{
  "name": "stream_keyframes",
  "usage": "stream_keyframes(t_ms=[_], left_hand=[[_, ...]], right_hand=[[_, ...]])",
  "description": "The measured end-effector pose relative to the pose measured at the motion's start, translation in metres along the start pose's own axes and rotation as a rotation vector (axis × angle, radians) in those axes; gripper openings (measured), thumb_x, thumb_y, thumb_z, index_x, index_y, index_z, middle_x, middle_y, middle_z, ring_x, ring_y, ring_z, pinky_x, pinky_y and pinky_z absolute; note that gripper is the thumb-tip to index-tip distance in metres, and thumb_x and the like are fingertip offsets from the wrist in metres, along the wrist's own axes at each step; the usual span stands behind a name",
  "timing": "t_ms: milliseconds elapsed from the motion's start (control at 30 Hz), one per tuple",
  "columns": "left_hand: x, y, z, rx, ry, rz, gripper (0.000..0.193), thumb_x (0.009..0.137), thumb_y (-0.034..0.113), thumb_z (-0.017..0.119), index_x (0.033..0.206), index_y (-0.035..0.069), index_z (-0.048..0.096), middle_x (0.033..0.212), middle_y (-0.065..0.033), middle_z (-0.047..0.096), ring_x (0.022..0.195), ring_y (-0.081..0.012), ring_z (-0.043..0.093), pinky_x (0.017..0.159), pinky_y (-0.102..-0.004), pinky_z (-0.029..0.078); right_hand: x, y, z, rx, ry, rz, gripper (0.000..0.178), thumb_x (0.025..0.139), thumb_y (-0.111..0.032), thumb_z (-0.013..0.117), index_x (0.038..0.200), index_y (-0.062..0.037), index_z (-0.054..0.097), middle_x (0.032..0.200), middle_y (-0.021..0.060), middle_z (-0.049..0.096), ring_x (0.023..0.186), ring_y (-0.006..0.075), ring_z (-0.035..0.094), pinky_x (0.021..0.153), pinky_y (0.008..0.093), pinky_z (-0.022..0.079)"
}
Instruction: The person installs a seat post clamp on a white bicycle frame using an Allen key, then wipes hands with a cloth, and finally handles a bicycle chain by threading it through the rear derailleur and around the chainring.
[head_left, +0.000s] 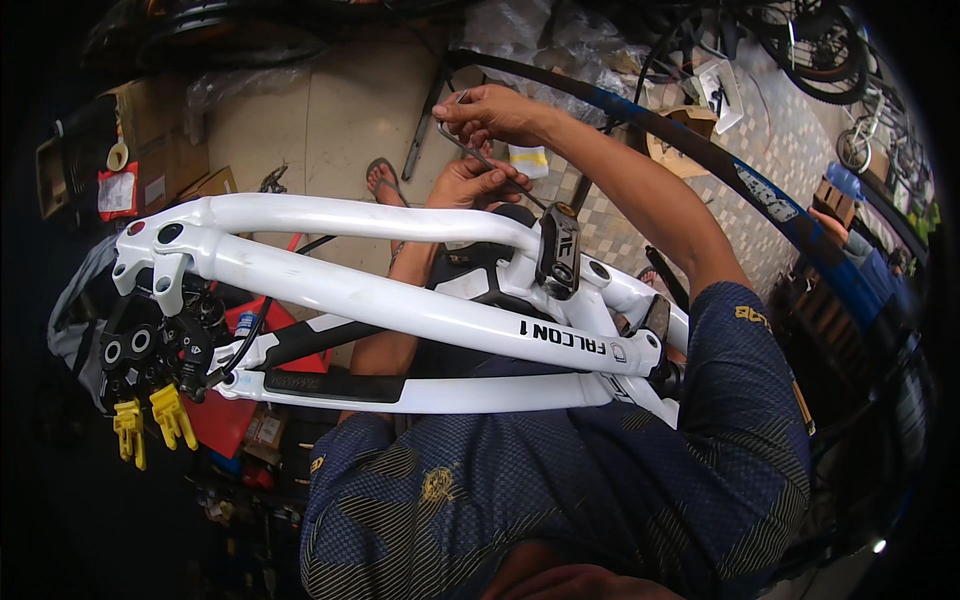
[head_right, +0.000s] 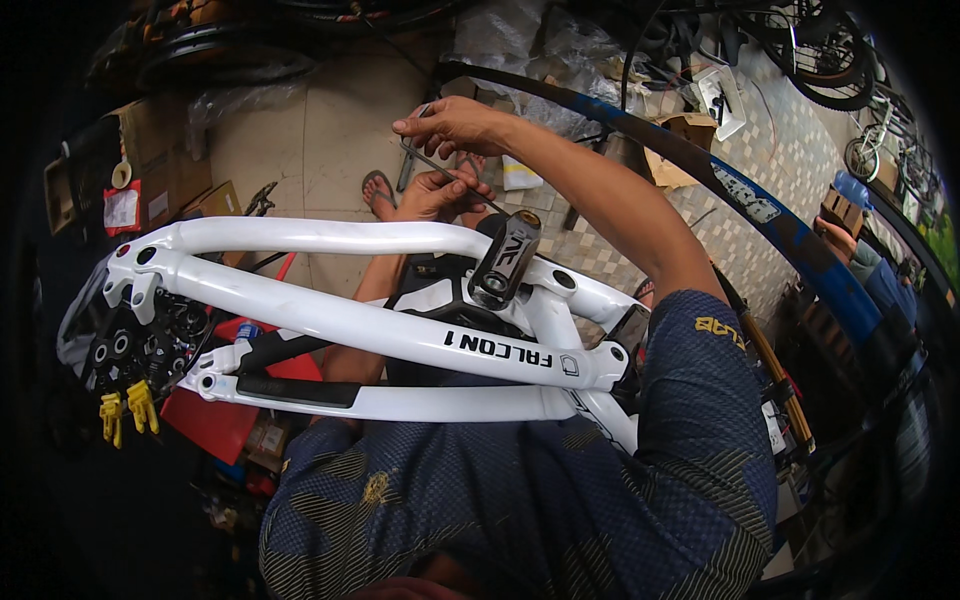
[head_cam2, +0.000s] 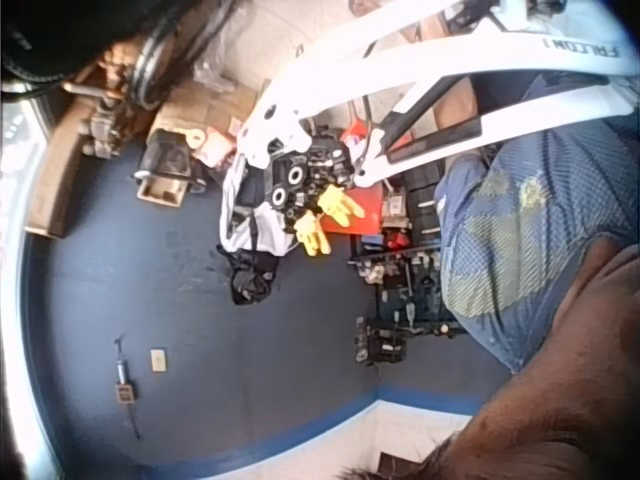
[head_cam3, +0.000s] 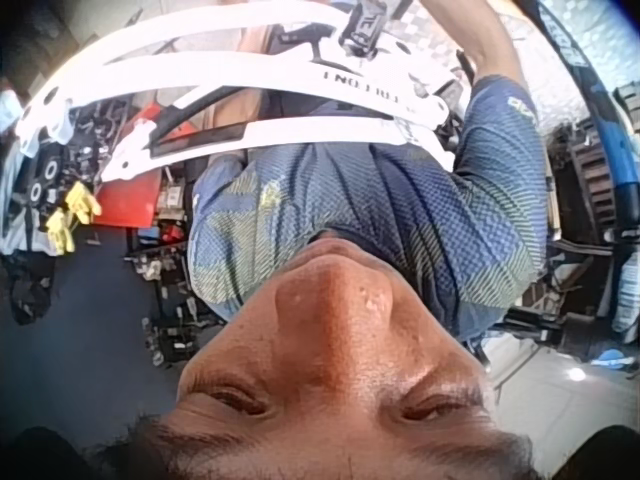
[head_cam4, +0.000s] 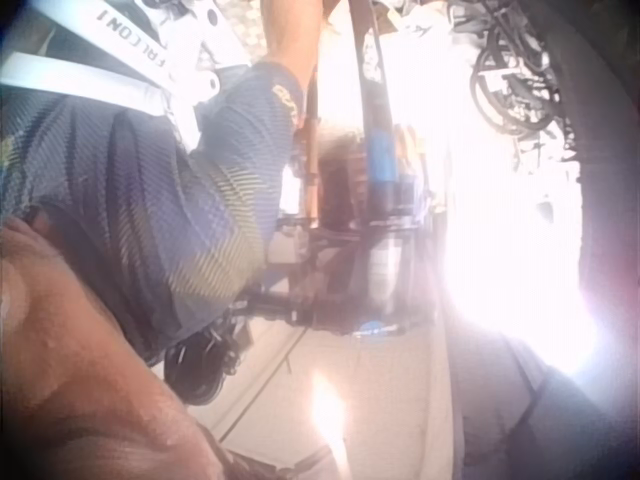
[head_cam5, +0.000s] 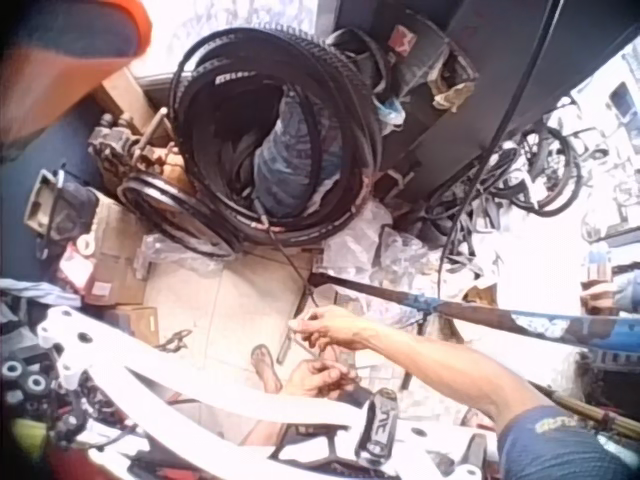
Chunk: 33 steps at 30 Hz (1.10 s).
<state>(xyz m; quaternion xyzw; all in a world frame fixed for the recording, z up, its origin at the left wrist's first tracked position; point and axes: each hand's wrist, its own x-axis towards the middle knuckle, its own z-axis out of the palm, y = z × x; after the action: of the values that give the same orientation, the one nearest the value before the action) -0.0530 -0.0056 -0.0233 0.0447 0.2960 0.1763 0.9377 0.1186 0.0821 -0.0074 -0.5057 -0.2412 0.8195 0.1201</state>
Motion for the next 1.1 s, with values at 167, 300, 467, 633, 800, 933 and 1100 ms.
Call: stream_keyframes(t_ms=[167, 300, 467, 633, 800, 933, 1100], left_hand=[[-0.002, -0.002, -0.003, -0.003, -0.023, 0.019, 0.019, 0.092, 0.014, 0.072, 0.103, -0.001, 0.070, 0.113, -0.0178, 0.069, 0.109, -0.0311, 0.067, 0.088, -0.0385, 0.060], [-0.010, 0.000, -0.010, 0.003, 0.001, 0.004, 0.030, 0.095, 0.021, 0.068, 0.114, -0.002, 0.067, 0.115, -0.0165, 0.068, 0.108, -0.0302, 0.067, 0.091, -0.0388, 0.058], [-0.024, -0.025, -0.045, 0.190, 0.472, 0.014, 0.026, 0.097, 0.024, 0.068, 0.110, 0.001, 0.069, 0.109, -0.0134, 0.072, 0.101, -0.0217, 0.070, 0.091, -0.0341, 0.057], [0.001, -0.045, -0.032, 0.084, 0.443, 0.102, 0.027, 0.097, 0.025, 0.067, 0.110, 0.001, 0.069, 0.110, -0.0134, 0.072, 0.101, -0.0218, 0.070, 0.091, -0.0345, 0.057], [0.019, -0.048, -0.022, 0.023, 0.392, 0.157, 0.028, 0.097, 0.025, 0.067, 0.111, 0.001, 0.068, 0.110, -0.0135, 0.072, 0.102, -0.0219, 0.070, 0.092, -0.0348, 0.056], [0.026, -0.045, -0.018, 0.014, 0.367, 0.178, 0.028, 0.097, 0.026, 0.067, 0.112, 0.002, 0.068, 0.110, -0.0135, 0.071, 0.102, -0.0220, 0.069, 0.092, -0.0351, 0.056], [0.003, -0.049, -0.015, -0.030, 0.339, 0.190, 0.029, 0.097, 0.026, 0.066, 0.112, 0.002, 0.068, 0.111, -0.0135, 0.071, 0.103, -0.0221, 0.069, 0.093, -0.0354, 0.056]], right_hand=[[-0.003, 0.003, 0.018, 0.332, -0.124, -0.060, 0.042, 0.093, -0.028, 0.072, 0.130, -0.0121, 0.060, 0.108, 0.0082, 0.064, 0.091, 0.0164, 0.062, 0.076, 0.0261, 0.050], [0.005, 0.005, 0.022, 0.429, -0.156, -0.056, 0.037, 0.096, -0.020, 0.067, 0.131, -0.0124, 0.059, 0.109, 0.0078, 0.065, 0.093, 0.0167, 0.064, 0.074, 0.0270, 0.051], [0.004, 0.013, 0.019, 0.526, -0.095, -0.043, 0.030, 0.098, -0.014, 0.063, 0.128, -0.0116, 0.058, 0.106, 0.0073, 0.066, 0.089, 0.0153, 0.066, 0.065, 0.0252, 0.051], [0.007, 0.017, 0.018, 0.551, -0.067, -0.042, 0.027, 0.098, -0.015, 0.063, 0.125, -0.0118, 0.059, 0.104, 0.0056, 0.067, 0.083, 0.0127, 0.066, 0.058, 0.0225, 0.050], [0.005, 0.014, 0.021, 0.534, -0.055, -0.050, 0.027, 0.098, -0.015, 0.064, 0.125, -0.0128, 0.060, 0.102, 0.0044, 0.067, 0.083, 0.0116, 0.066, 0.058, 0.0220, 0.049], [0.001, 0.013, 0.015, 0.559, -0.038, -0.062, 0.028, 0.098, -0.012, 0.063, 0.125, -0.0101, 0.058, 0.102, 0.0067, 0.067, 0.080, 0.0130, 0.066, 0.058, 0.0232, 0.051], [0.001, 0.014, 0.011, 0.574, -0.035, -0.076, 0.028, 0.098, -0.010, 0.061, 0.125, -0.0084, 0.057, 0.102, 0.0080, 0.066, 0.078, 0.0139, 0.066, 0.058, 0.0242, 0.053]])
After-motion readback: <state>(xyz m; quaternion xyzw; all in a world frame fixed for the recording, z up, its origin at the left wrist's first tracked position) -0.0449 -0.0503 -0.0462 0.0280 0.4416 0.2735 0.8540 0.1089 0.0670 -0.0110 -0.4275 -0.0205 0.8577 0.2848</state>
